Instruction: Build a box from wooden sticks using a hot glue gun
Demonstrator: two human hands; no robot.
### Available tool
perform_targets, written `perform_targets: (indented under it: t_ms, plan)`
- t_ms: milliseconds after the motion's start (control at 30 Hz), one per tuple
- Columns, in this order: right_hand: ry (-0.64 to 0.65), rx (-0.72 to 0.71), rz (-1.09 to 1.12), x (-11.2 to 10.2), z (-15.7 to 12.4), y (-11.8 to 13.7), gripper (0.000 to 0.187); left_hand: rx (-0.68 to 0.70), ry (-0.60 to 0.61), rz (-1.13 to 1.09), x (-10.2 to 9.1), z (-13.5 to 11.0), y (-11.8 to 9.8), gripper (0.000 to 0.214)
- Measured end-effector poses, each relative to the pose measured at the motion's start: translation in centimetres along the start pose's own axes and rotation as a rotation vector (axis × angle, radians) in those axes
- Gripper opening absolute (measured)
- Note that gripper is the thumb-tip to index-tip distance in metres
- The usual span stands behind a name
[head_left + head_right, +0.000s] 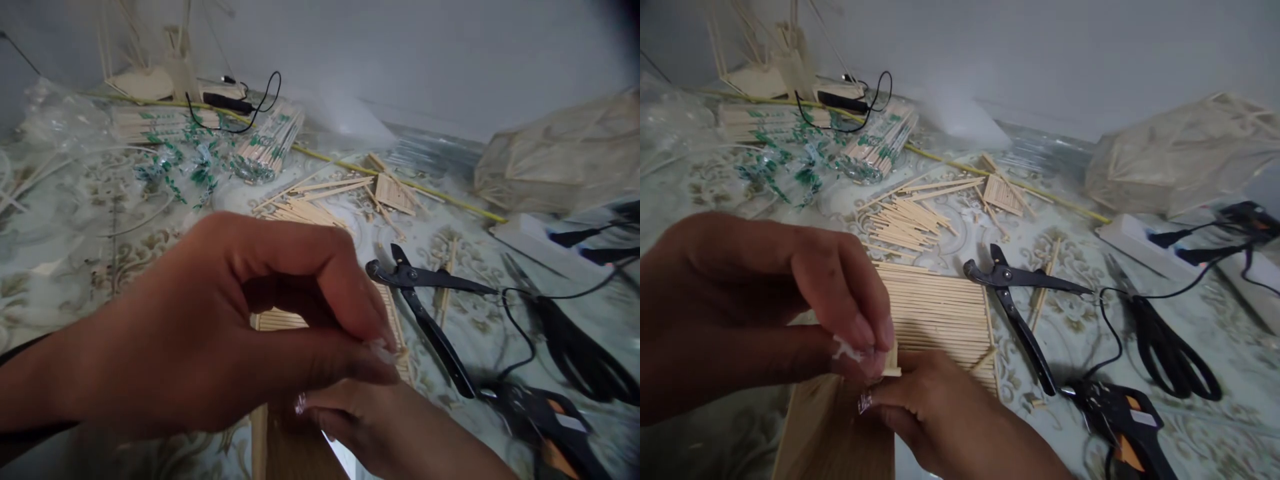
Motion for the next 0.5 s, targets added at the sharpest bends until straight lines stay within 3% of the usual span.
perform_targets:
  t_ms: [167, 333, 500]
  plan:
    - [-0.046, 0.006, 0.166, -0.2, 0.9, 0.8, 0.050, -0.125, 0.077, 0.049, 0.4, 0.3, 1.8, 0.017]
    - [-0.015, 0.122, 0.259, -0.8, 0.5, 0.6, 0.044, -0.158, 0.098, 0.054, 0.3, 0.3, 1.8, 0.016]
    - [0.057, 0.241, 0.316, -1.5, -0.4, 0.3, 0.034, -0.018, 0.064, 0.151, -0.3, 0.1, 0.8, 0.015]
Point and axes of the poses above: each hand's wrist, its own z-axis towards the middle knuckle, its own x-axis out of the palm, y = z × x, the point moved 3 cm from there along z, towards the middle knuckle, and after that the axes turned 7 degrees about z, right-handed, at the moved point
